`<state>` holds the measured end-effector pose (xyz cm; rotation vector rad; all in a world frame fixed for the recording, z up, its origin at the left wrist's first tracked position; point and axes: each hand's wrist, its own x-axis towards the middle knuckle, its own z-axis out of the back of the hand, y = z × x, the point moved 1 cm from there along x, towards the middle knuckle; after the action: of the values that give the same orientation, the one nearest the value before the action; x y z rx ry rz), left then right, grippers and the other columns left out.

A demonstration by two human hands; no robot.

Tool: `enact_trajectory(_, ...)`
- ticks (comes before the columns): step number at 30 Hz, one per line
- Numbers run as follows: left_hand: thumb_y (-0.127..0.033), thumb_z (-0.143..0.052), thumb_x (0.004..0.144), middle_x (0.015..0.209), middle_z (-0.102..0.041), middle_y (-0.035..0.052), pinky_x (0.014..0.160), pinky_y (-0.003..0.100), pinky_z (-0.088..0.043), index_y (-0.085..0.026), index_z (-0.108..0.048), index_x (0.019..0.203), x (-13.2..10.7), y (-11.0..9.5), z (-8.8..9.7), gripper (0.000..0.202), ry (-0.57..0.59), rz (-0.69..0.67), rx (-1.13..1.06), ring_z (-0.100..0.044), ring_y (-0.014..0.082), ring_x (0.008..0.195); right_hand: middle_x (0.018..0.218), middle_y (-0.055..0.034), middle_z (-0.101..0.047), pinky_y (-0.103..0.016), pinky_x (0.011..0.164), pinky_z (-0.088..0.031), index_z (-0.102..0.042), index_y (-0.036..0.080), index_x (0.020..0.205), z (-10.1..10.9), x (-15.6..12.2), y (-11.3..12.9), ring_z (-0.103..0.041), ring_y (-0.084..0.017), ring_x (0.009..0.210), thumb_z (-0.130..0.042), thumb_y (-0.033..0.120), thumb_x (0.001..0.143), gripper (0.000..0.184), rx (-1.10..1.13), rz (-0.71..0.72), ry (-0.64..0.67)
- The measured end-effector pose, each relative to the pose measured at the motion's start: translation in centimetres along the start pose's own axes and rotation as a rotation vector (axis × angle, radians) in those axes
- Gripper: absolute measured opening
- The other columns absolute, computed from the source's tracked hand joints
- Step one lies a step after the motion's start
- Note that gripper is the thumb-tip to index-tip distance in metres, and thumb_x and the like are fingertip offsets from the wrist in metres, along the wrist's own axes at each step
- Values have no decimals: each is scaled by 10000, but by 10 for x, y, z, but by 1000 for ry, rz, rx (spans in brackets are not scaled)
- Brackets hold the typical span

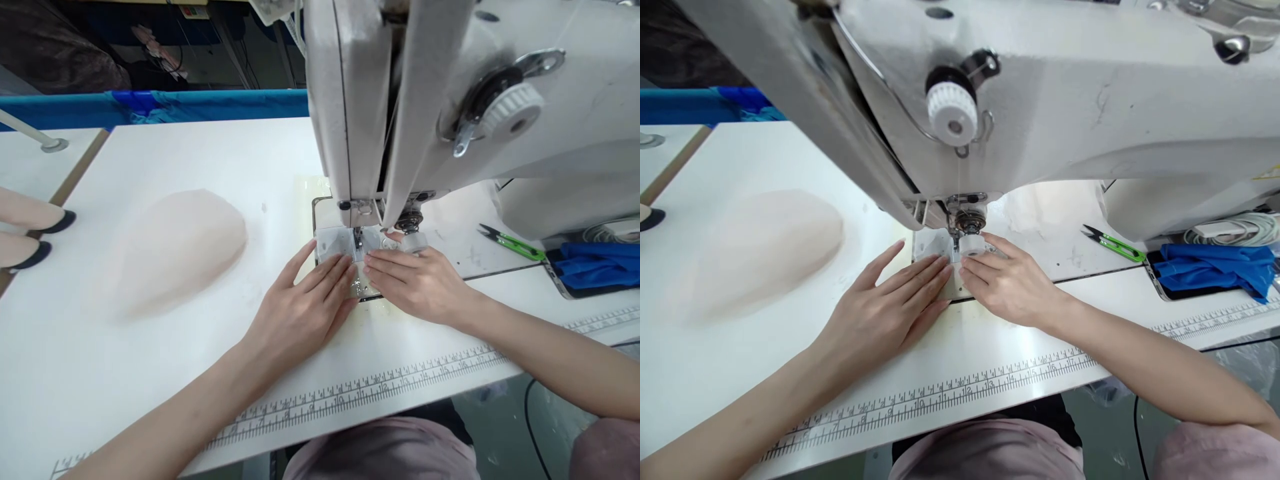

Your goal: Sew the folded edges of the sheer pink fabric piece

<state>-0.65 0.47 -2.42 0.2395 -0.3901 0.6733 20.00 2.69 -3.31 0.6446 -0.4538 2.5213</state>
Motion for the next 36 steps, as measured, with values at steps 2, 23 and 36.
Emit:
enact_trajectory(2,-233,-537,923,1178,-676,116,1106,530,-388,-115,-620,1190,-1,-1,0,304,-2,0,1,-643,246,1100,1023,-16,-741,-355,1063,-433,-702,154,960,1,0,1,-672,-131,928,-522,126,928,186,4,-13,-4)
enact_trajectory(23,-350,-478,958,1290,-596,151,1127,623,-284,-124,-507,1337,9,23,-16,442,25,98,-41,-565,305,1208,974,-37,-751,-408,1160,-290,-705,134,1027,-4,10,-5,-651,-174,882,-470,274,975,278,-104,-144,60)
enact_trajectory(36,-394,-482,945,1305,-599,117,1116,625,-275,-203,-444,1390,10,25,-18,486,47,174,4,-531,321,1239,889,-28,-747,-448,1121,-332,-702,155,1025,1,7,-12,-642,-194,911,-461,307,975,289,-107,-116,49)
